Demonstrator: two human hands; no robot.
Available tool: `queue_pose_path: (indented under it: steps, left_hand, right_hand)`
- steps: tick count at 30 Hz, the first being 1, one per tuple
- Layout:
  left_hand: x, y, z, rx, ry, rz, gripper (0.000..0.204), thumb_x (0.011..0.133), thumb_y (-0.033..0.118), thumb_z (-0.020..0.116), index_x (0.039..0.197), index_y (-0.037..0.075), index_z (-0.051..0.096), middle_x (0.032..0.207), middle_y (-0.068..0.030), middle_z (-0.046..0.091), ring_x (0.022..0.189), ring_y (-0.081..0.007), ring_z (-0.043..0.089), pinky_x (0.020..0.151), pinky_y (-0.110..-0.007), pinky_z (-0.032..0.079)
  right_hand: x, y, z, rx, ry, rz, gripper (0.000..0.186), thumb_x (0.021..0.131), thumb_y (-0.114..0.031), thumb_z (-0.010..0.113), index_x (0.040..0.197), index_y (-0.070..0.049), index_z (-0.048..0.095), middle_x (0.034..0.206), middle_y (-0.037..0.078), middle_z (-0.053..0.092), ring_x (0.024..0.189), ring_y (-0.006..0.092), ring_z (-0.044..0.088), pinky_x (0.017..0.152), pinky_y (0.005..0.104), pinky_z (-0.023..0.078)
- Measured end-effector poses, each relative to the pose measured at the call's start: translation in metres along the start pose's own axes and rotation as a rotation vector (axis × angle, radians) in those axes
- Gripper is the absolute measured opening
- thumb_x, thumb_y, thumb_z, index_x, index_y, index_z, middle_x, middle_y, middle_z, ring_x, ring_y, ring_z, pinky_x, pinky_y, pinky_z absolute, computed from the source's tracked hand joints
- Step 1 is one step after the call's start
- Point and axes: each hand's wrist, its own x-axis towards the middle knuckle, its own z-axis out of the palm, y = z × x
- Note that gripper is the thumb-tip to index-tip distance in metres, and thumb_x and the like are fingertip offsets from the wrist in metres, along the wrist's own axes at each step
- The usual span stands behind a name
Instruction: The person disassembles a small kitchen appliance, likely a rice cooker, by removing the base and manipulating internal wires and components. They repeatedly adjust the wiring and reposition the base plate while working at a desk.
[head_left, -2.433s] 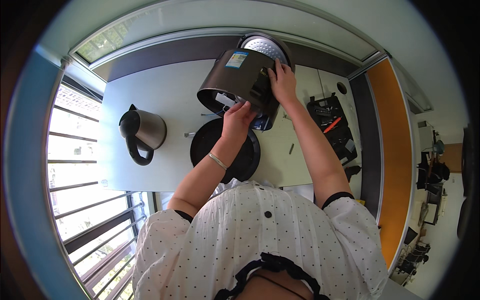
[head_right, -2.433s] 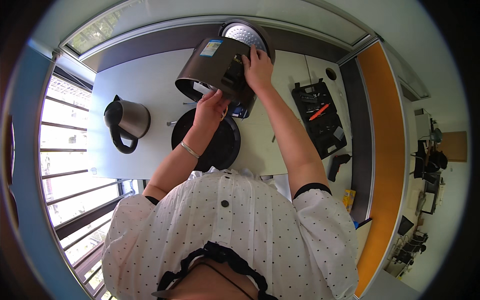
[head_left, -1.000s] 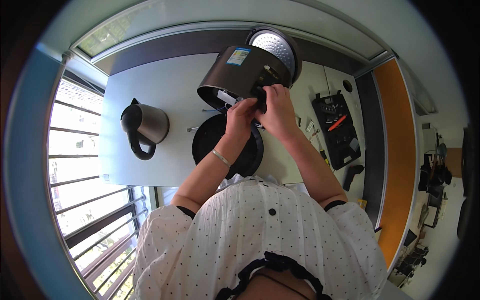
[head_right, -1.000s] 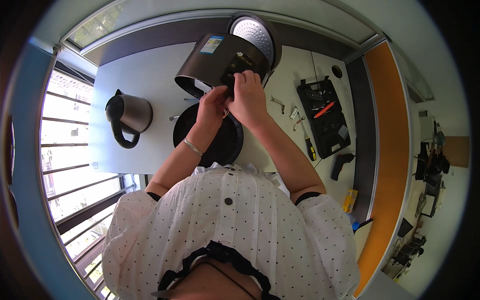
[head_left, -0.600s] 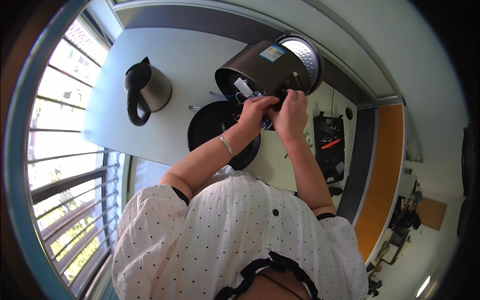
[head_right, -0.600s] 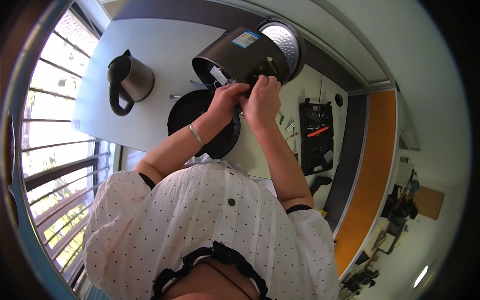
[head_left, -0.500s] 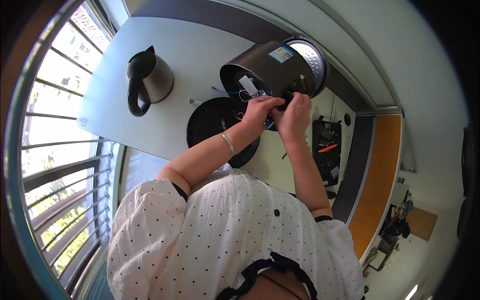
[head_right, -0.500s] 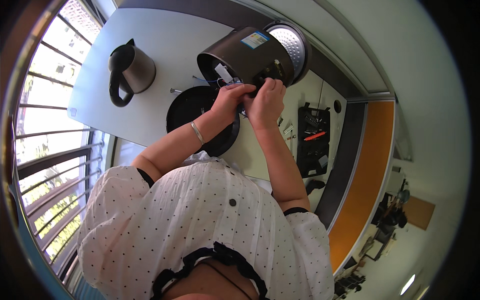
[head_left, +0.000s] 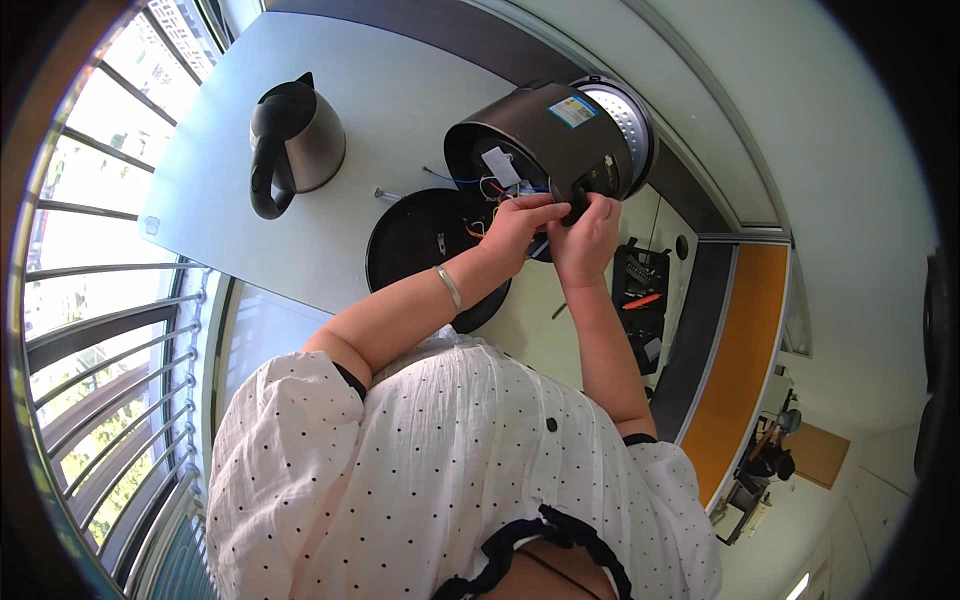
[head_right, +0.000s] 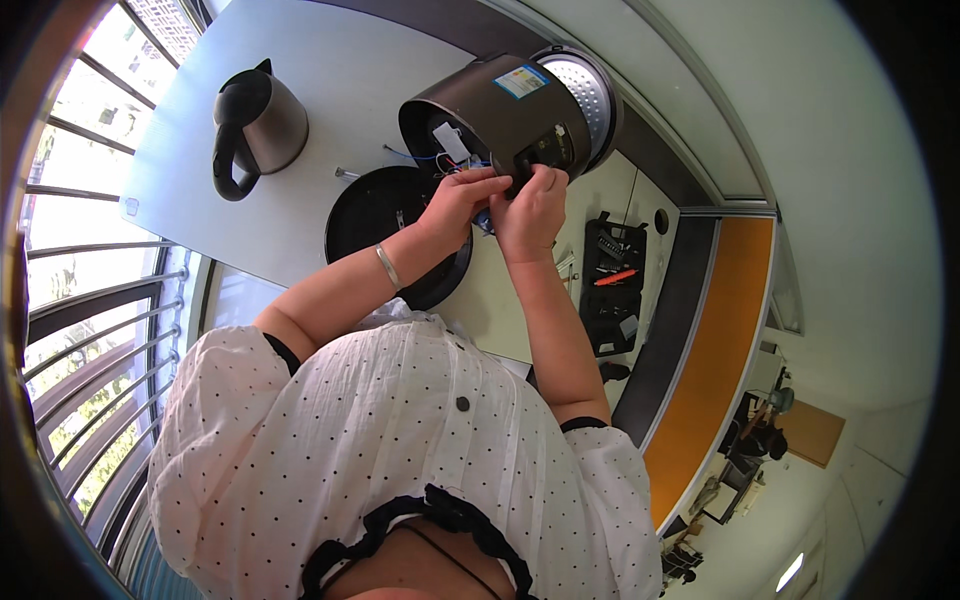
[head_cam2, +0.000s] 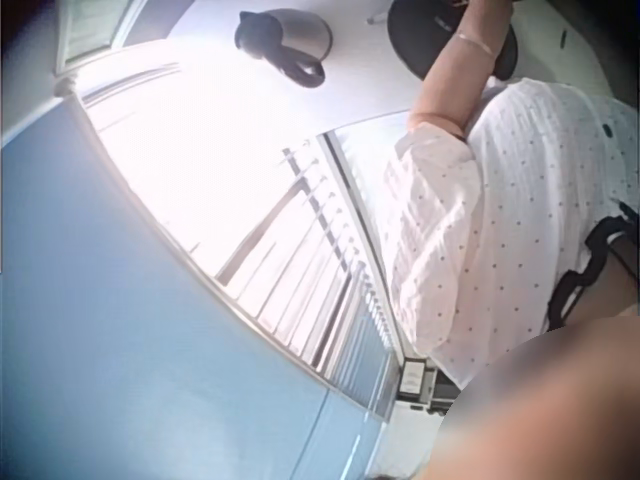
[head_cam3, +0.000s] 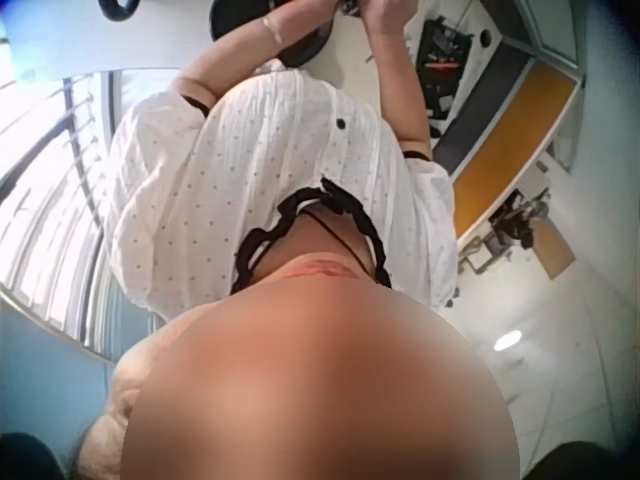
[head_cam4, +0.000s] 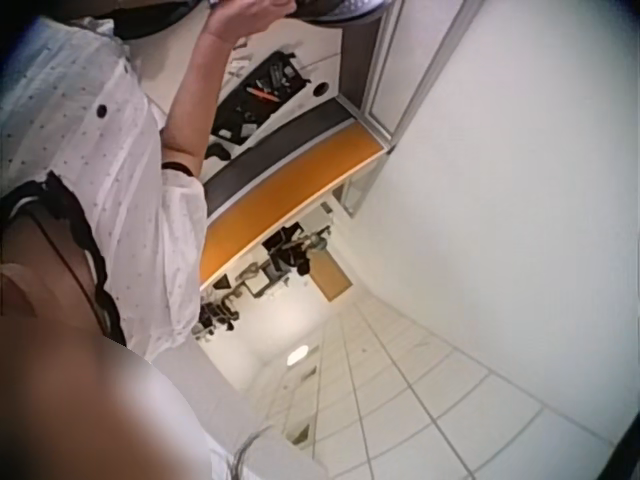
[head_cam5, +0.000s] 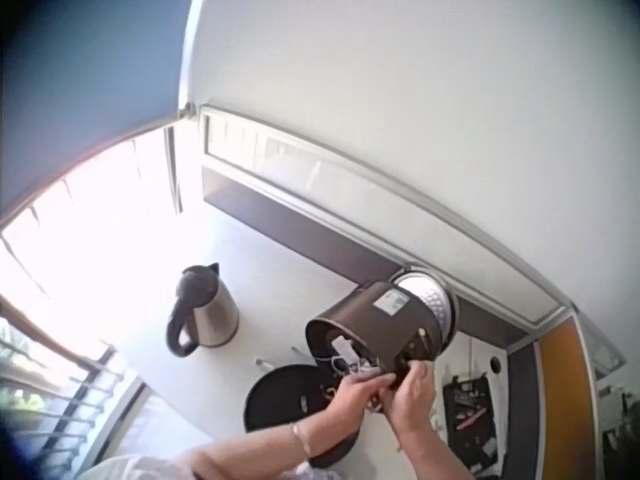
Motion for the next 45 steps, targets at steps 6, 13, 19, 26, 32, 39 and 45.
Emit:
queue_pose_path:
  steps: [6, 13, 19, 26, 32, 39, 45]
  left_hand:
    - [-0.004, 0.000, 0.005, 0.006, -0.020, 0.043, 0.018, 0.083, 0.011, 0.063, 0.098, 0.001, 0.066, 0.092, -0.0044, 0.065, 0.084, -0.0120, 0.059, 0.078, -0.026, 0.044]
    - [-0.007, 0.000, -0.002, -0.014, -0.058, -0.006, 0.023, 0.084, 0.012, 0.062, 0.104, 0.000, 0.064, 0.099, -0.0055, 0.064, 0.092, -0.0127, 0.058, 0.084, -0.026, 0.043]
    - [-0.018, -0.004, -0.005, 0.020, -0.093, 0.061, 0.044, 0.085, 0.012, 0.061, 0.125, -0.001, 0.050, 0.118, -0.0088, 0.057, 0.108, -0.0142, 0.052, 0.095, -0.028, 0.038]
    - [-0.031, -0.017, -0.039, 0.091, -0.109, 0.057, 0.042, 0.086, 0.009, 0.057, 0.126, -0.001, 0.050, 0.116, -0.0104, 0.059, 0.104, -0.0145, 0.054, 0.093, -0.029, 0.041]
    - [-0.020, -0.028, -0.070, 0.467, 0.137, 0.123, 0.026, 0.079, 0.008, 0.065, 0.103, -0.003, 0.065, 0.091, -0.0086, 0.068, 0.078, -0.0127, 0.062, 0.068, -0.025, 0.049]
    - [0.000, -0.027, -0.086, 0.707, 0.351, 0.447, 0.014, 0.076, 0.003, 0.063, 0.088, 0.001, 0.069, 0.089, -0.0115, 0.063, 0.078, -0.0237, 0.062, 0.071, -0.031, 0.049]
    - [0.021, -0.013, -0.087, 0.717, 0.248, 0.614, 0.013, 0.077, 0.001, 0.061, 0.088, 0.001, 0.068, 0.092, -0.0111, 0.063, 0.086, -0.0247, 0.062, 0.074, -0.031, 0.049]
  right_hand:
    - [-0.004, 0.001, 0.001, 0.023, 0.025, -0.004, 0.041, 0.067, -0.017, 0.070, 0.096, 0.000, 0.047, 0.094, 0.016, 0.050, 0.081, 0.0345, 0.055, 0.065, 0.0406, 0.049]
    - [-0.007, 0.002, 0.002, 0.017, 0.011, 0.007, 0.038, 0.068, -0.014, 0.069, 0.096, 0.000, 0.047, 0.094, 0.017, 0.050, 0.083, 0.0353, 0.055, 0.068, 0.0408, 0.049]
    - [-0.007, 0.007, 0.006, 0.004, 0.019, -0.019, 0.041, 0.065, -0.011, 0.071, 0.096, 0.001, 0.046, 0.094, 0.017, 0.050, 0.084, 0.0357, 0.054, 0.070, 0.0404, 0.049]
    - [-0.007, 0.008, 0.007, 0.013, -0.001, 0.010, 0.048, 0.061, -0.012, 0.075, 0.096, 0.001, 0.046, 0.095, 0.018, 0.049, 0.086, 0.0370, 0.054, 0.074, 0.0415, 0.049]
    - [-0.006, 0.011, 0.010, -0.010, 0.023, -0.020, 0.045, 0.061, -0.012, 0.074, 0.094, 0.000, 0.046, 0.094, 0.018, 0.049, 0.085, 0.0364, 0.053, 0.073, 0.0422, 0.049]
    - [-0.006, 0.011, 0.011, 0.029, 0.044, -0.029, 0.041, 0.061, -0.011, 0.073, 0.092, 0.001, 0.047, 0.089, 0.016, 0.050, 0.083, 0.0348, 0.052, 0.072, 0.0425, 0.048]
    - [-0.006, 0.013, 0.012, 0.049, 0.092, -0.061, 0.036, 0.063, -0.010, 0.072, 0.088, 0.001, 0.050, 0.086, 0.016, 0.052, 0.080, 0.0341, 0.053, 0.069, 0.0431, 0.047]
